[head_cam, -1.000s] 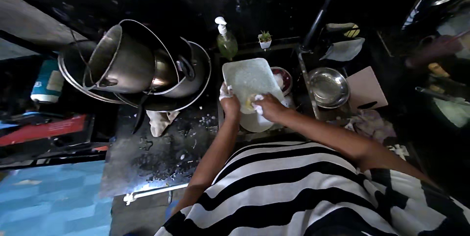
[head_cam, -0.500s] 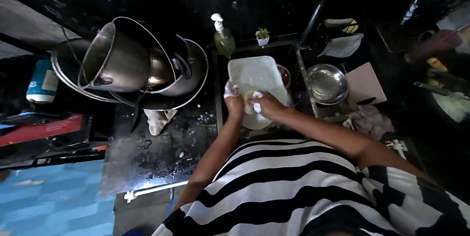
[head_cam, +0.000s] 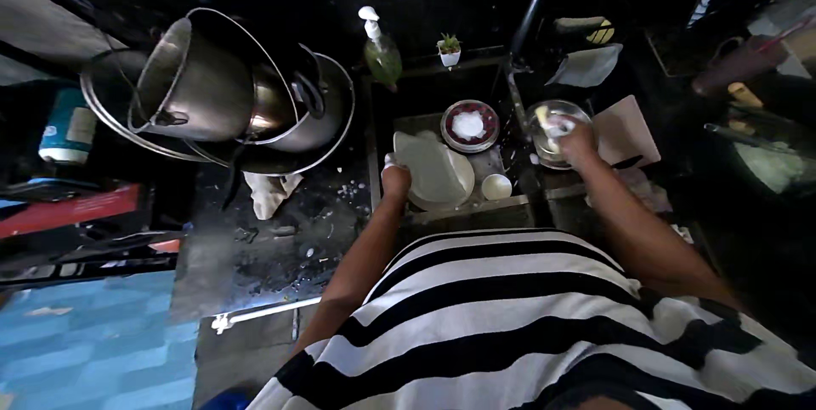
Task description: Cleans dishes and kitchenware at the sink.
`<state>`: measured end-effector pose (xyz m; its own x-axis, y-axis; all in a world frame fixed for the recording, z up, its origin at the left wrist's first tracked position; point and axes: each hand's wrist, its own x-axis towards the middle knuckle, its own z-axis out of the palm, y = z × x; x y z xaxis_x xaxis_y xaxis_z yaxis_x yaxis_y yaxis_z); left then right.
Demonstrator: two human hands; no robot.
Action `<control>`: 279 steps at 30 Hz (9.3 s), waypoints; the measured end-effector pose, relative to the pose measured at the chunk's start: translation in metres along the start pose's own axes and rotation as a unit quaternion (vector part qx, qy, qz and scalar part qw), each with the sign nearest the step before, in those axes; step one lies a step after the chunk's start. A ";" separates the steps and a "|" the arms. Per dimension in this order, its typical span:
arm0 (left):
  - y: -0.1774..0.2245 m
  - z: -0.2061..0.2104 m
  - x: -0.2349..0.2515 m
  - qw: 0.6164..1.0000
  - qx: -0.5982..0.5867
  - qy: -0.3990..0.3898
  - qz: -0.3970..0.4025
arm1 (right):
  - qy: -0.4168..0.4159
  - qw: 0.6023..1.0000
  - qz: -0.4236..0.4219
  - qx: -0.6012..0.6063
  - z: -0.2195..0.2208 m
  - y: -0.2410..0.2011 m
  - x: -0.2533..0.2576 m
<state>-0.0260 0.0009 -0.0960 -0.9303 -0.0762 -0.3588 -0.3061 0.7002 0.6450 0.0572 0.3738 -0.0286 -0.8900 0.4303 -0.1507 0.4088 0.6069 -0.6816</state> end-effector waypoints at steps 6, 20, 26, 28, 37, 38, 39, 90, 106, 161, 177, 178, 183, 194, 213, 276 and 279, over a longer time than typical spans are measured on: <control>-0.036 0.022 0.007 0.993 -0.063 -0.049 -0.087 | 0.132 0.924 0.157 0.324 -0.049 0.079 -0.027; 0.022 0.067 0.015 0.990 0.072 0.020 -0.121 | 0.075 0.833 0.168 0.522 -0.093 0.151 -0.036; 0.184 0.164 -0.037 0.934 -0.310 -0.163 0.071 | -0.017 0.847 0.184 0.499 -0.115 0.172 -0.029; 0.225 0.211 -0.054 0.921 -0.297 -0.246 0.057 | -0.055 0.860 0.181 0.475 -0.123 0.181 -0.023; 0.232 0.343 -0.034 0.968 -0.115 -0.182 -0.131 | -0.166 0.898 0.165 0.372 -0.155 0.203 -0.022; 0.231 0.346 -0.032 0.965 -0.124 -0.180 -0.147 | -0.171 0.901 0.161 0.365 -0.157 0.208 -0.023; 0.229 0.350 -0.030 0.957 -0.157 -0.178 -0.168 | -0.175 0.901 0.154 0.367 -0.159 0.213 -0.024; 0.330 0.168 -0.102 0.947 0.186 -0.043 0.258 | 0.006 0.920 -0.071 0.386 -0.190 0.114 -0.089; 0.263 0.163 -0.112 0.988 -0.142 0.025 0.054 | -0.085 0.981 -0.168 0.052 -0.158 0.083 -0.008; 0.079 -0.048 -0.055 0.887 -0.462 -0.001 -0.016 | -0.188 0.942 -0.271 -0.061 0.146 -0.203 -0.056; 0.072 -0.050 -0.085 0.876 -0.467 -0.105 0.053 | -0.019 0.915 -0.384 -0.122 0.122 -0.216 -0.013; 0.074 -0.052 -0.086 0.881 -0.459 -0.105 0.051 | -0.039 0.899 -0.419 -0.119 0.123 -0.218 -0.026; 0.068 -0.047 -0.093 0.882 -0.454 -0.077 0.096 | -0.062 0.918 -0.367 -0.140 0.105 -0.222 0.002; 0.071 -0.066 -0.090 0.849 -0.498 -0.163 0.071 | -0.104 0.893 -0.425 -0.106 0.118 -0.229 -0.003; 0.066 -0.065 -0.078 0.856 -0.471 -0.204 0.063 | -0.098 0.859 -0.490 -0.110 0.115 -0.222 -0.019; 0.082 -0.067 -0.028 0.805 -0.578 0.090 0.103 | -0.219 0.918 -0.267 -0.192 0.120 -0.186 -0.057; 0.087 -0.065 -0.027 0.814 -0.579 0.034 0.035 | -0.224 0.902 -0.310 -0.202 0.120 -0.183 -0.064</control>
<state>-0.0408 0.0177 0.0142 -0.9504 -0.1316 -0.2819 -0.2014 -0.4303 0.8799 0.0152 0.1549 0.0202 -0.9278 -0.3339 -0.1664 -0.2360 0.8708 -0.4314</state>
